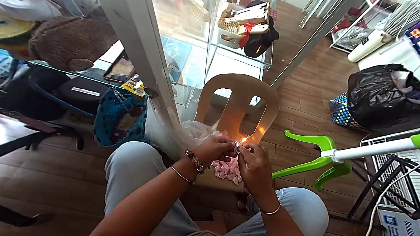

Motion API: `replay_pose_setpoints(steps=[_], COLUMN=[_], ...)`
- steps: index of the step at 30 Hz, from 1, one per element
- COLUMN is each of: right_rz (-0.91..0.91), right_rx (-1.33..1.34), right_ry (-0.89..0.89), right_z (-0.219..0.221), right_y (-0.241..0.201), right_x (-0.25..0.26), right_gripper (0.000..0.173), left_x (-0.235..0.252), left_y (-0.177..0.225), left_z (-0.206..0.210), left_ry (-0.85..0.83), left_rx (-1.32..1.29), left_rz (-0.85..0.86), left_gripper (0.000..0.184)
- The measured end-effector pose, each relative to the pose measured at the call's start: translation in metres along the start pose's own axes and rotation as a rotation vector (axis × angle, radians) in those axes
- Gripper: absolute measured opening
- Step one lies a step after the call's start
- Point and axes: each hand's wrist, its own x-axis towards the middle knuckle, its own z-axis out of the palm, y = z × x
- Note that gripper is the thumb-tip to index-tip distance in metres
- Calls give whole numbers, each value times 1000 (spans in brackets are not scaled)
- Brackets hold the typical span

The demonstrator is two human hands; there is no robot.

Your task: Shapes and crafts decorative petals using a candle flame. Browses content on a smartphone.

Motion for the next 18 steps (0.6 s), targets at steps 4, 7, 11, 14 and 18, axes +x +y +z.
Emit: replay_pose_setpoints(steps=[4, 7, 11, 14, 18], right_rz=[10, 33, 198, 487, 962], right_rx=[-69, -36, 253, 606, 1136], right_ry=[-41, -85, -139, -177, -240], right_z=[4, 5, -2, -8, -10], right_y=[-5, -9, -7, -6, -9], right_x=[1, 2, 8, 17, 30], right_gripper=[18, 23, 29, 27, 25], left_x=[3, 5, 5, 2, 5], left_y=[-3, -5, -3, 0, -1], left_z=[0, -1, 1, 3, 4], left_ry=[-15, 12, 77, 119, 153], left_rx=[54, 104, 96, 29, -21], left_rz=[52, 90, 98, 102, 133], left_gripper=[20, 26, 21, 22, 24])
